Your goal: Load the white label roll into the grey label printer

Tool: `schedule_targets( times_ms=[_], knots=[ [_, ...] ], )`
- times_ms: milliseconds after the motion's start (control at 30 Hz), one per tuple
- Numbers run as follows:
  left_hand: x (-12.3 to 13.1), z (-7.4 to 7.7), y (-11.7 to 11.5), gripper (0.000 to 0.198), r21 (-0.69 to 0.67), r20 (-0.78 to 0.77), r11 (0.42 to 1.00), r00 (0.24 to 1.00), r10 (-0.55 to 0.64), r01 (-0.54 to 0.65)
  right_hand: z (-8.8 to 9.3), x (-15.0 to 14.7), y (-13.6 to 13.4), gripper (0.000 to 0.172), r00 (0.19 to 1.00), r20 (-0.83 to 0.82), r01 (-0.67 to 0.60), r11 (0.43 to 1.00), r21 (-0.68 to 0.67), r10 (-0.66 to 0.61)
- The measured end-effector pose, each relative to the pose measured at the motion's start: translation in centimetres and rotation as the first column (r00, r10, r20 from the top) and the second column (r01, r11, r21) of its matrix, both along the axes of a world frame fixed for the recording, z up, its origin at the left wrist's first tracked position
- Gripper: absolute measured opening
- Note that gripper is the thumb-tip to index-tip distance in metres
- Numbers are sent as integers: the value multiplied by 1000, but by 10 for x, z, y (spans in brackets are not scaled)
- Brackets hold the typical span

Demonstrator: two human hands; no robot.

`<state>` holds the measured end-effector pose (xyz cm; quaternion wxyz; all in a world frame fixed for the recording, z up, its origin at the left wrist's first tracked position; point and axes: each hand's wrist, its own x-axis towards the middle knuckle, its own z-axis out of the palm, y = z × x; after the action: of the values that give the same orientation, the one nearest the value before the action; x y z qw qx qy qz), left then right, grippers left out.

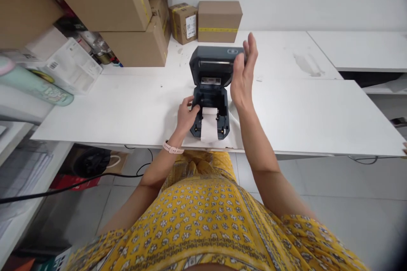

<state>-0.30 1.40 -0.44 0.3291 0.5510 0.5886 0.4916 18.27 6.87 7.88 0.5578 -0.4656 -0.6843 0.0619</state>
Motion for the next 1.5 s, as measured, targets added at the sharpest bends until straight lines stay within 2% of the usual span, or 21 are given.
schedule_targets(
  times_ms=[67, 167, 233, 300, 400, 533, 700, 833, 967, 1067, 1133, 1200, 1267, 1300, 1400, 1500],
  knots=[
    [2, -5, -1, 47, -49, -84, 999, 996, -22, 18, 12, 2, 12, 62, 997, 26, 70, 995, 66, -72],
    [3, -1, -3, 52, -104, -151, 995, 988, -14, -1, 19, 2, 0, 51, 981, -27, 195, 959, 207, -194],
    [3, 7, -1, 54, -149, -220, 989, 975, -28, -6, 18, 4, -16, 36, 984, 10, 170, 947, 274, -179],
    [4, 14, 3, 55, -177, -310, 984, 949, -51, -5, 16, 9, -29, 30, 987, 99, 96, 954, 283, -128],
    [5, 20, 7, 56, -197, -421, 980, 905, -64, -22, 17, 20, -30, 27, 984, 167, 20, 979, 205, -55],
    [6, 19, 6, 58, -185, -444, 982, 895, -48, -39, 17, 31, -11, 26, 966, 252, -93, 985, 142, 55],
    [5, 14, 4, 59, -188, -431, 981, 901, -42, -44, -6, 30, 7, 34, 928, 363, 27, 986, 166, -87],
    [5, 12, 5, 59, -178, -416, 983, 909, -28, -52, -24, 28, 13, 42, 831, 542, 103, 992, 66, -122],
    [5, 13, 5, 58, -156, -384, 987, 923, -19, -45, -21, 28, 12, 48, 764, 639, 117, 993, -2, -89],
    [5, 12, 5, 59, -141, -368, 989, 930, -10, -45, -13, 22, 5, 44, 791, 607, 126, 991, -36, -79],
    [5, 11, 5, 59, -139, -370, 989, 929, -6, -49, -10, 13, -3, 41, 799, 600, 65, 986, -152, 40],
    [6, 11, 5, 60, -146, -373, 988, 928, -3, -55, -12, 3, -10, 40, 724, 639, -35, 939, -342, 260],
    [6, 11, 5, 60, -152, -370, 987, 929, 0, -60, -16, -5, -15, 39, 564, 693, -69, 861, -503, 450],
    [6, 11, 5, 60, -154, -367, 986, 930, 0, -61, -18, -8, -16, 39, 483, 718, -58, 836, -545, 501],
    [5, 10, 5, 59, -149, -365, 987, 931, -4, -54, -22, -13, -18, 40, 326, 760, -34, 810, -585, 562],
    [2, 9, 4, 61, -134, -366, 990, 931, -5, -48, -21, -14, -17, 41, 284, 746, -24, 782, -623, 603]
  ],
)
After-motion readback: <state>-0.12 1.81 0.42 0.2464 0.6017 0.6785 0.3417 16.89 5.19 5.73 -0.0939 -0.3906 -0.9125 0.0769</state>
